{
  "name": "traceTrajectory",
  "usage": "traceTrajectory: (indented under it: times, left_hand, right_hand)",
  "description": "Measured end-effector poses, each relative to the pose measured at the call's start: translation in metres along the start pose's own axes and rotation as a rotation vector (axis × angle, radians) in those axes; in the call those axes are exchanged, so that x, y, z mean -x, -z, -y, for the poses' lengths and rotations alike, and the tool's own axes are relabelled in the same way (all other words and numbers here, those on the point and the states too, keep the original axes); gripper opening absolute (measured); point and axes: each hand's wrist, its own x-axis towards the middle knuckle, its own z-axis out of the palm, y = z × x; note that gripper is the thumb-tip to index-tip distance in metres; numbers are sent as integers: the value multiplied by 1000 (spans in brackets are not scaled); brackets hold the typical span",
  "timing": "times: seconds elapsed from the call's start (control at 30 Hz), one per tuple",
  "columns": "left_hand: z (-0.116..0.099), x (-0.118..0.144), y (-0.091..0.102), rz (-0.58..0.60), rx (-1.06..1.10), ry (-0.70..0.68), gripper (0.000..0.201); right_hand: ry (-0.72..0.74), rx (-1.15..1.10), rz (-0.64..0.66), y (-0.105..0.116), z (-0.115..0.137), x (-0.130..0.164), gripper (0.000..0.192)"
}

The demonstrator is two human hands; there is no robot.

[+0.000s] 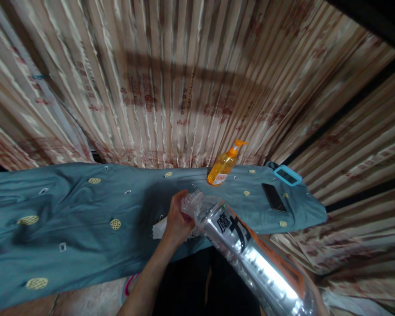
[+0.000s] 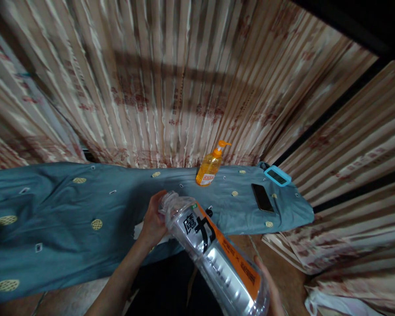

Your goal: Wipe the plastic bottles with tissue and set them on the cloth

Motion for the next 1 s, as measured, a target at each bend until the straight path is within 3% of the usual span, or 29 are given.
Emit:
traceTrajectory:
  times: [0.1, 0.23, 0.5, 1.0]
  left_hand:
    - [0, 0, 0, -2, 2, -3, 76]
    - [-1, -1, 1, 15, 10, 11, 80]
    - [-2, -1, 2, 13, 17, 21, 81]
    - [-1, 0, 2, 17, 0, 8, 80]
  right_hand:
    - [8, -10, 6, -5, -10, -32, 99]
    - [-119, 7, 70, -14, -4, -60, 100]
    - [-138, 2, 105, -20, 7, -57, 99]
    - [-170, 10, 83, -9, -18, -56, 82]
